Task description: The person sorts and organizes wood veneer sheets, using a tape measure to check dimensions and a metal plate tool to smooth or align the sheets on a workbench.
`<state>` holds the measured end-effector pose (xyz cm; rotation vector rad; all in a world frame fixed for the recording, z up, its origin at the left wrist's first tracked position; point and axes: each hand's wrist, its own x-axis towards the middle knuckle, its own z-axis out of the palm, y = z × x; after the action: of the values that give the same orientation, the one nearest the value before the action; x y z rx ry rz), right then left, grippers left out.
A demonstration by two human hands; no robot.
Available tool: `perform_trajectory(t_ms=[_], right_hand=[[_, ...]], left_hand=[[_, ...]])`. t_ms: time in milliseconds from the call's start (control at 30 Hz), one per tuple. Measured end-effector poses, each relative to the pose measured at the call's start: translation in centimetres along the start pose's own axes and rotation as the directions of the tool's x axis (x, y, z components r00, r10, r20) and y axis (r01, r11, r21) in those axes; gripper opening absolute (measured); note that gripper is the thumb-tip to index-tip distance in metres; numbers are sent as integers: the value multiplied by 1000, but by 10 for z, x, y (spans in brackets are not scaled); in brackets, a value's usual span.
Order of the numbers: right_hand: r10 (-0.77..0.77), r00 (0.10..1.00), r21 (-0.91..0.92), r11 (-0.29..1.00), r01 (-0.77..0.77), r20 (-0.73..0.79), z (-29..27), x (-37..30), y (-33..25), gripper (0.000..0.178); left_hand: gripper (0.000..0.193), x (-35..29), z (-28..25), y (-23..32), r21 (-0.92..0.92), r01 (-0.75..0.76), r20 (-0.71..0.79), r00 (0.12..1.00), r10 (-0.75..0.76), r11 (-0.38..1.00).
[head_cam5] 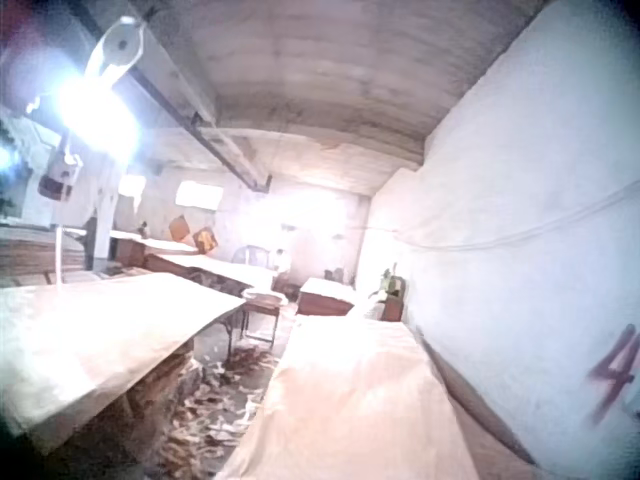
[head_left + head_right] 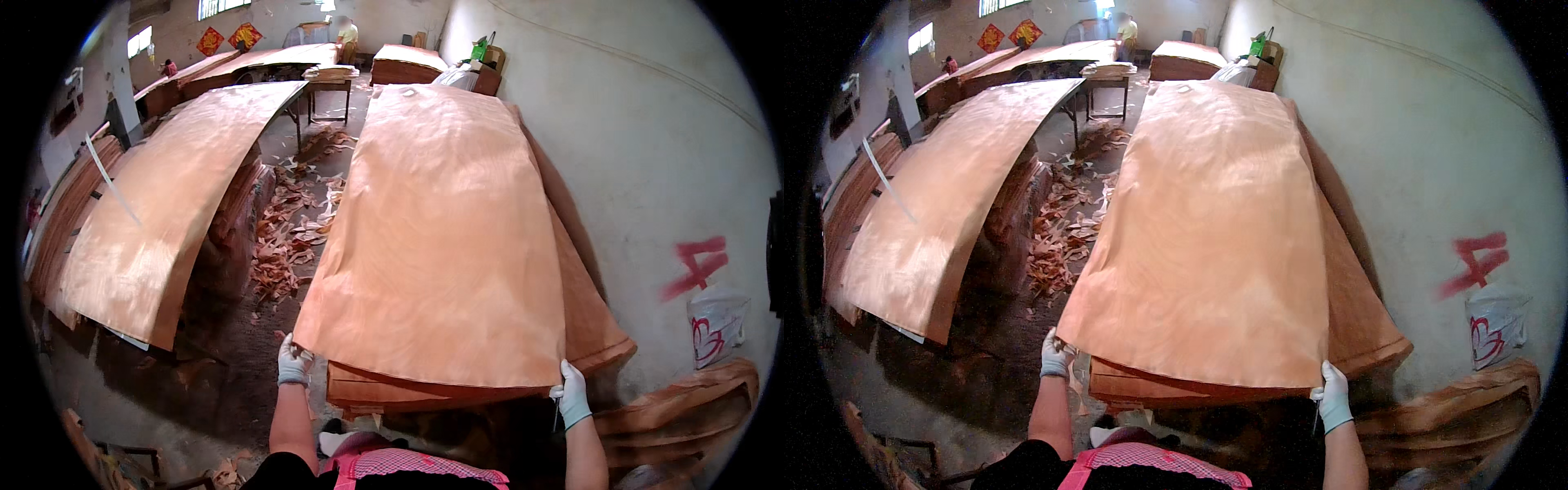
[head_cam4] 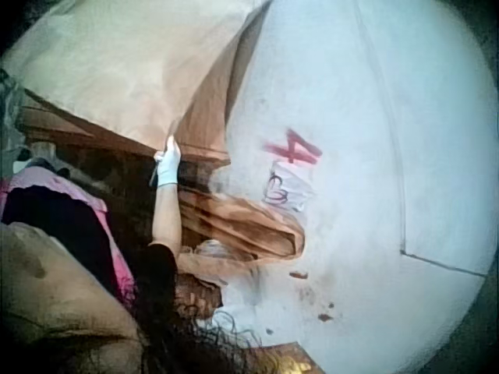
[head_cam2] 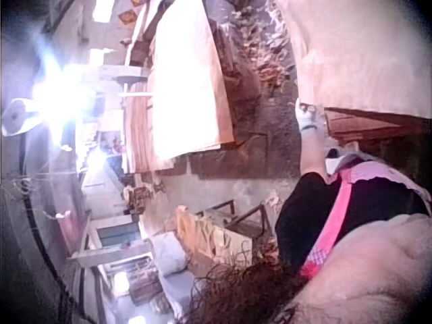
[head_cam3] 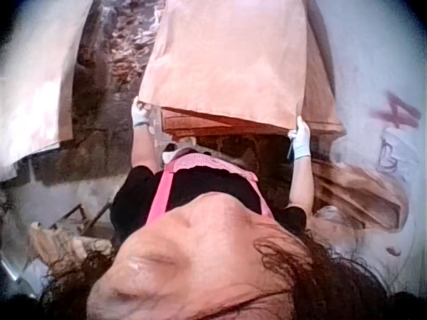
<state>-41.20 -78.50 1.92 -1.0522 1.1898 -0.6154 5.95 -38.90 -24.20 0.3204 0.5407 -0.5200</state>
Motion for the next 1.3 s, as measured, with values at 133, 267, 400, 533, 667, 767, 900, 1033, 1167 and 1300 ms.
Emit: perform_trajectory(t_ms=[133, 267, 400, 533, 667, 767, 900, 1033, 1167, 1300], right_hand=[[-23, 1000, -159, 987, 25, 18, -30, 31, -1, 26], [-59, 998, -276, 959, 64, 27, -69, 53, -12, 28], [-107, 990, -419, 906, 60, -90, -121, 77, -27, 32], [-203, 976, -519, 844, 132, -81, -153, 115, -47, 31], [-243, 970, -542, 819, 188, -31, -167, 164, -68, 32], [-254, 967, -558, 807, 191, -36, -184, 205, -75, 34], [-170, 985, -512, 847, 139, -13, -214, 237, -76, 36], [-161, 987, -489, 863, 130, -21, -218, 262, -82, 38], [-174, 982, -460, 868, 186, 69, -206, 309, -104, 38], [-151, 987, -449, 879, 162, 60, -224, 328, -121, 36]], left_hand=[[8, -76, 84, 18, -27, 25, 63, 998, -23, 999], [18, -131, 124, -8, 400, -290, 322, 932, 163, 869], [21, -229, 170, -68, 801, -393, 360, 919, 162, 451], [32, -205, 137, -98, 448, -330, 384, 910, 154, 831], [36, -192, 147, -120, 256, -269, 307, 933, 186, 928], [41, -157, 128, -137, 210, -172, 284, 953, 108, 962], [41, -136, 83, -165, 228, -197, 159, 974, 163, 953], [36, -111, 52, -178, 226, -211, 66, 977, 201, 951], [33, -89, 63, -209, 226, -273, -9, 959, 282, 935], [37, -93, 72, -247, 216, -279, -37, 955, 293, 936]])
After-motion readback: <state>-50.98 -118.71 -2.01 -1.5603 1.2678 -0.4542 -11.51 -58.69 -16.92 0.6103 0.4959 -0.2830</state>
